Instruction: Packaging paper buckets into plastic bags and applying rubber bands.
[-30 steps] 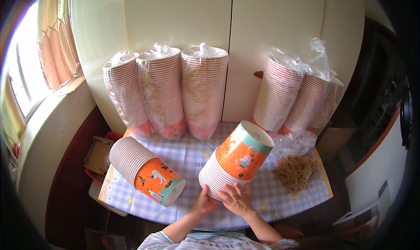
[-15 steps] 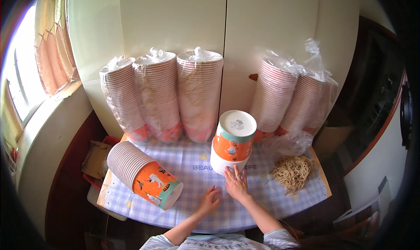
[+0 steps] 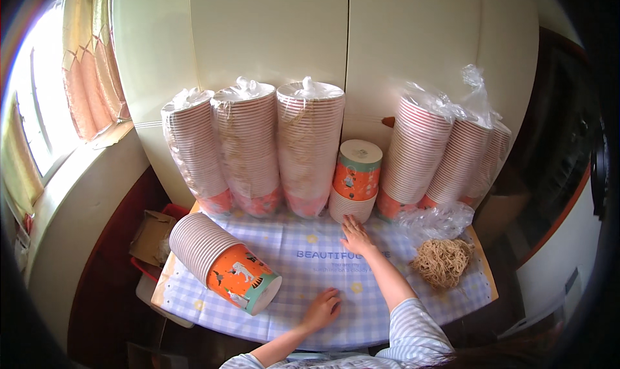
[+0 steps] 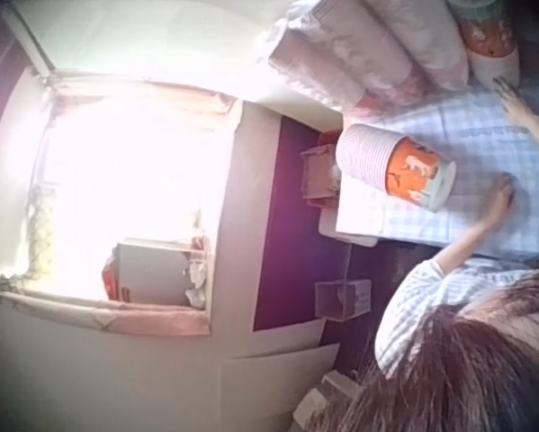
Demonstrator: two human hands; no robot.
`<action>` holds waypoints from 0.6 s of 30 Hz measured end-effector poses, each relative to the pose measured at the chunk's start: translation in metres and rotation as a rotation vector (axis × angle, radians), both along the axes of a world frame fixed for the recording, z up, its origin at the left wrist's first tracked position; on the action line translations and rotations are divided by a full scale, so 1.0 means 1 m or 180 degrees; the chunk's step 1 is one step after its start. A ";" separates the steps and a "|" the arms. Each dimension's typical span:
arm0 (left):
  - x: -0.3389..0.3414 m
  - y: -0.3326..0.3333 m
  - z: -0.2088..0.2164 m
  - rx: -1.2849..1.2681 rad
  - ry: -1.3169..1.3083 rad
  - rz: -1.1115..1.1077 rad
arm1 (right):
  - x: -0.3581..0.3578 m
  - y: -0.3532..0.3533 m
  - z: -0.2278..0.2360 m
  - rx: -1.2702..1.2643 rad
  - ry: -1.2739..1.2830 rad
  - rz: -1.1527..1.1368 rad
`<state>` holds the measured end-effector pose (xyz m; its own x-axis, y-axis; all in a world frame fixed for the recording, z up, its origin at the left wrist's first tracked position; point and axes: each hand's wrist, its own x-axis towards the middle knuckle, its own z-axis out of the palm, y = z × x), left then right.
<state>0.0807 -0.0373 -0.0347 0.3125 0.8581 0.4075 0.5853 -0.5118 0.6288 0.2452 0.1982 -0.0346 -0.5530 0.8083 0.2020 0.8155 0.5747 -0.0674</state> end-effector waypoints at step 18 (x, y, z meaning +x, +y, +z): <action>-0.077 0.000 0.145 0.1698 -0.0385 -0.0311 | -0.012 -0.008 -0.028 0.0506 0.1324 -0.0381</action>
